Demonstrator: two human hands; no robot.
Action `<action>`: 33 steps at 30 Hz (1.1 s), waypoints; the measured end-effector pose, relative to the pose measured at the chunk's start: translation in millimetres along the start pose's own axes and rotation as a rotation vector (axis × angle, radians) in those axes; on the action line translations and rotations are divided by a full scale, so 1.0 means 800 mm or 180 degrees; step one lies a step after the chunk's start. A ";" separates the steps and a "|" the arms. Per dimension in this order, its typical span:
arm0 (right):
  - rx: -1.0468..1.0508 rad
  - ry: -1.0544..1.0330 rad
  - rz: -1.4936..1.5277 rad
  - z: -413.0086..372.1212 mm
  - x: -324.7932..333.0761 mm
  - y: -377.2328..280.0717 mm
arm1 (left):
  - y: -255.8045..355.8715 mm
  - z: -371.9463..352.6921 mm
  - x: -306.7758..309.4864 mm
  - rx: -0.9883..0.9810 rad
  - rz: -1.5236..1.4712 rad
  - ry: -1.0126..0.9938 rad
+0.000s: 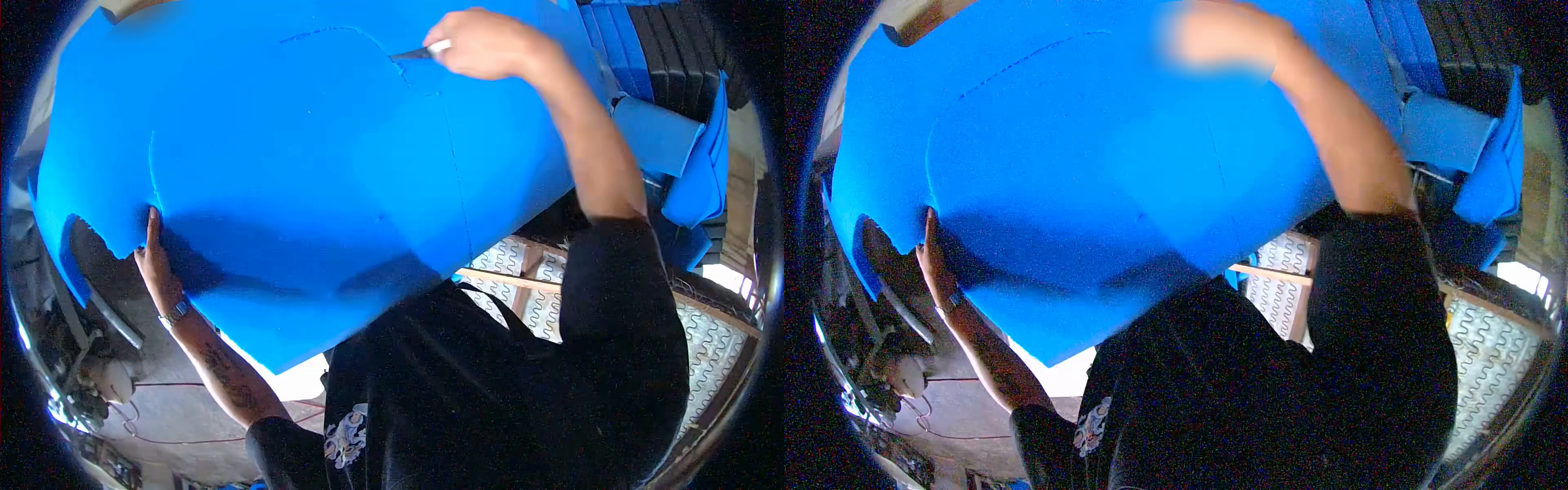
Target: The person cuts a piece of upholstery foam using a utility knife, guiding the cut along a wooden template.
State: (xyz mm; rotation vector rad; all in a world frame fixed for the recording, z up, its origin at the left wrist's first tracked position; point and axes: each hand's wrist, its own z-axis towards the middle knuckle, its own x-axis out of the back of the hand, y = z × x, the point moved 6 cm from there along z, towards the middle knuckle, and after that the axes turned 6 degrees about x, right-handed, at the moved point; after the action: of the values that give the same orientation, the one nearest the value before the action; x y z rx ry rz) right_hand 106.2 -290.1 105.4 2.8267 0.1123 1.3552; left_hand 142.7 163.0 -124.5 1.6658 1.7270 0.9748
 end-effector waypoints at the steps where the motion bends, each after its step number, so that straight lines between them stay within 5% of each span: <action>1: -0.0181 -0.0166 -0.0311 0.020 -0.017 0.000 | -0.001 0.001 0.001 0.0084 0.0034 -0.0023; 3: -0.0571 -0.0207 -0.0223 0.035 -0.035 0.001 | -0.011 0.012 0.006 0.0249 0.0084 -0.0072; 7: 0.0271 0.0135 -0.0032 -0.004 -0.002 0.012 | -0.022 0.020 0.009 0.0252 -0.0083 -0.0026; 9: 0.0605 -0.0485 -0.0523 -0.021 0.005 0.005 | -0.015 0.010 0.007 0.0396 0.0011 0.0081; 12: -0.0094 -0.0056 0.0084 -0.023 0.003 0.003 | -0.014 0.013 0.009 0.0289 0.0146 0.0061; 18: -0.0526 -0.0274 -0.0211 0.025 -0.044 0.002 | -0.022 0.026 0.013 -0.0181 0.0265 -0.0317; 21: 0.0596 0.0279 -0.0110 -0.013 -0.019 0.020 | -0.018 0.016 0.009 0.0098 0.0124 -0.0269; 24: -0.0226 -0.0272 -0.0054 -0.052 0.017 -0.005 | -0.021 0.017 0.013 0.0378 0.0074 0.0039; 27: 0.0200 -0.0357 -0.0449 -0.027 -0.011 -0.005 | -0.008 0.007 0.006 0.0058 0.0099 -0.0032; 29: -0.0159 -0.0168 -0.0220 0.003 -0.049 0.011 | -0.015 0.020 0.014 -0.0228 0.0254 -0.0207; 31: -0.0635 -0.0298 -0.0031 0.007 -0.057 -0.001 | -0.008 0.012 0.000 -0.0194 0.0104 -0.0270; 33: -0.0331 -0.0355 -0.0181 0.003 -0.047 0.003 | -0.004 -0.001 -0.004 0.0149 -0.0378 -0.0154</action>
State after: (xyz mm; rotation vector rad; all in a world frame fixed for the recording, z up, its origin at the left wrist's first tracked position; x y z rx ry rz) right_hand 85.1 -294.7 74.6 2.7823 0.1166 1.1547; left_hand 140.1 159.9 -126.7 1.5826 1.8068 0.8392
